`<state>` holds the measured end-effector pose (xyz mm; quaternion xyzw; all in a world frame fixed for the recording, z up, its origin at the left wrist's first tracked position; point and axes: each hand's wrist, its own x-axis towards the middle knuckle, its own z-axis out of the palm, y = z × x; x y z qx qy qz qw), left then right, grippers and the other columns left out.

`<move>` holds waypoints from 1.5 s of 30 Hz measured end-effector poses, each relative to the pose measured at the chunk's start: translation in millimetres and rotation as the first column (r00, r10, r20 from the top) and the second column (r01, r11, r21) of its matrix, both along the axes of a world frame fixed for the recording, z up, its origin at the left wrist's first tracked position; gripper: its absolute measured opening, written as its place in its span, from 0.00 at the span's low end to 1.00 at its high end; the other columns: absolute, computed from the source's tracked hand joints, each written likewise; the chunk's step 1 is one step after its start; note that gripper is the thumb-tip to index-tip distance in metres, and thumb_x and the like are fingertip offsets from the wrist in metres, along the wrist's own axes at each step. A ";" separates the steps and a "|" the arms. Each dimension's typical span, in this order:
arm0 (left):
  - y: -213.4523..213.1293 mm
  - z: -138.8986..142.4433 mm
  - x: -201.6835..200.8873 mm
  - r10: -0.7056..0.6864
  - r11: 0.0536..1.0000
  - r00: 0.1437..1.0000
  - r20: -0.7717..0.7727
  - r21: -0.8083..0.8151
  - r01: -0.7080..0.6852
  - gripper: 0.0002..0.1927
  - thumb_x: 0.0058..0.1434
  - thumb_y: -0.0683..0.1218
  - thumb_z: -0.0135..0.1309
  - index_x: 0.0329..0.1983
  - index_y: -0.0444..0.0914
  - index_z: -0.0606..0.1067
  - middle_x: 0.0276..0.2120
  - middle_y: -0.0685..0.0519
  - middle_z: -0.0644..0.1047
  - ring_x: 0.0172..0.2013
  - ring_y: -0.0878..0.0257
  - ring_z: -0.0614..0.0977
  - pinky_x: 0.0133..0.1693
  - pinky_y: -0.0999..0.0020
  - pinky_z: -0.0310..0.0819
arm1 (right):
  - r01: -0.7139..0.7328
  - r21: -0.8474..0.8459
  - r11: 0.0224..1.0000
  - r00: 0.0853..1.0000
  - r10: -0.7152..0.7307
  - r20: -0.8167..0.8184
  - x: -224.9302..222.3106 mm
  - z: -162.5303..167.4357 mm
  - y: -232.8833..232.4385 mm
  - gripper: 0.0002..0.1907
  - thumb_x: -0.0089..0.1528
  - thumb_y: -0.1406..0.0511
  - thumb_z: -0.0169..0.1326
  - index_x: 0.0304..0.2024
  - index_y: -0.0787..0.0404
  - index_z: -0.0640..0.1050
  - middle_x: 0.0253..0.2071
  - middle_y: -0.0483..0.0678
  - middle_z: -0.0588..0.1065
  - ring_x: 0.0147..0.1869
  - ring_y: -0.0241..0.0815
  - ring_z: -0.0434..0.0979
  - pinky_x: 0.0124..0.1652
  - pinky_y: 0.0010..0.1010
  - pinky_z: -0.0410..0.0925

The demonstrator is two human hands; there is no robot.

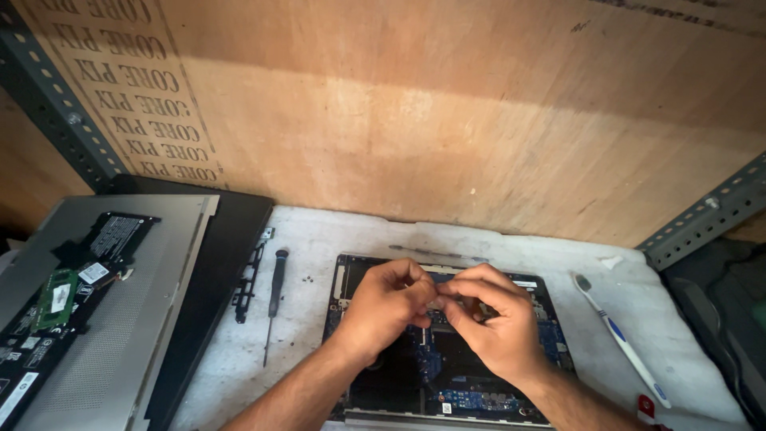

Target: The person works on a disassembled laptop lying open on a foam-padded workbench, using both hands to fit and press a small component onto the exposed motherboard. They repeatedly pick at and seat the small part along the board's edge, steadying the laptop with one hand while working with the other.

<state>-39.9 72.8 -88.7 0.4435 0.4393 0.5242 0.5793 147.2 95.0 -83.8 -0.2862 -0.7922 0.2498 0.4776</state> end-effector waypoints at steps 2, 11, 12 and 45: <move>-1.2 3.7 -0.9 -0.008 1.000 1.000 -0.005 -0.006 0.008 0.08 0.62 0.43 0.55 0.30 0.34 0.75 0.29 0.52 0.81 0.30 0.67 0.80 0.32 0.70 0.78 | -0.005 -0.034 0.999 1.000 0.004 -0.023 -0.4 -0.5 -0.6 0.10 0.55 0.76 0.64 0.39 0.64 0.83 0.36 0.42 0.77 0.29 0.27 0.67 0.28 0.19 0.63; -7.9 15.2 -10.0 0.290 0.911 0.833 -0.471 0.403 -0.090 0.04 0.56 0.42 0.59 0.33 0.37 0.80 0.29 0.52 0.81 0.28 0.61 0.83 0.33 0.67 0.78 | -0.165 -0.401 0.901 0.984 0.126 -0.122 18.7 0.1 33.8 0.06 0.59 0.75 0.61 0.39 0.67 0.84 0.38 0.43 0.75 0.33 0.27 0.70 0.29 0.21 0.63; -8.6 15.4 -11.9 0.317 0.882 0.791 -0.524 0.468 -0.044 0.03 0.56 0.42 0.60 0.32 0.38 0.80 0.29 0.51 0.81 0.30 0.58 0.83 0.35 0.64 0.77 | -0.178 -0.441 0.880 0.984 0.160 -0.077 21.0 1.0 40.5 0.06 0.59 0.75 0.61 0.39 0.67 0.84 0.38 0.43 0.76 0.34 0.28 0.71 0.30 0.21 0.64; 3.5 -11.4 -0.3 0.427 0.785 0.443 -0.788 0.567 0.251 0.06 0.54 0.47 0.58 0.34 0.42 0.76 0.37 0.52 0.76 0.43 0.49 0.76 0.45 0.48 0.61 | -0.007 -0.506 0.863 0.949 0.165 0.269 13.5 -9.8 50.9 0.03 0.57 0.70 0.64 0.34 0.65 0.83 0.31 0.39 0.73 0.30 0.28 0.67 0.30 0.24 0.64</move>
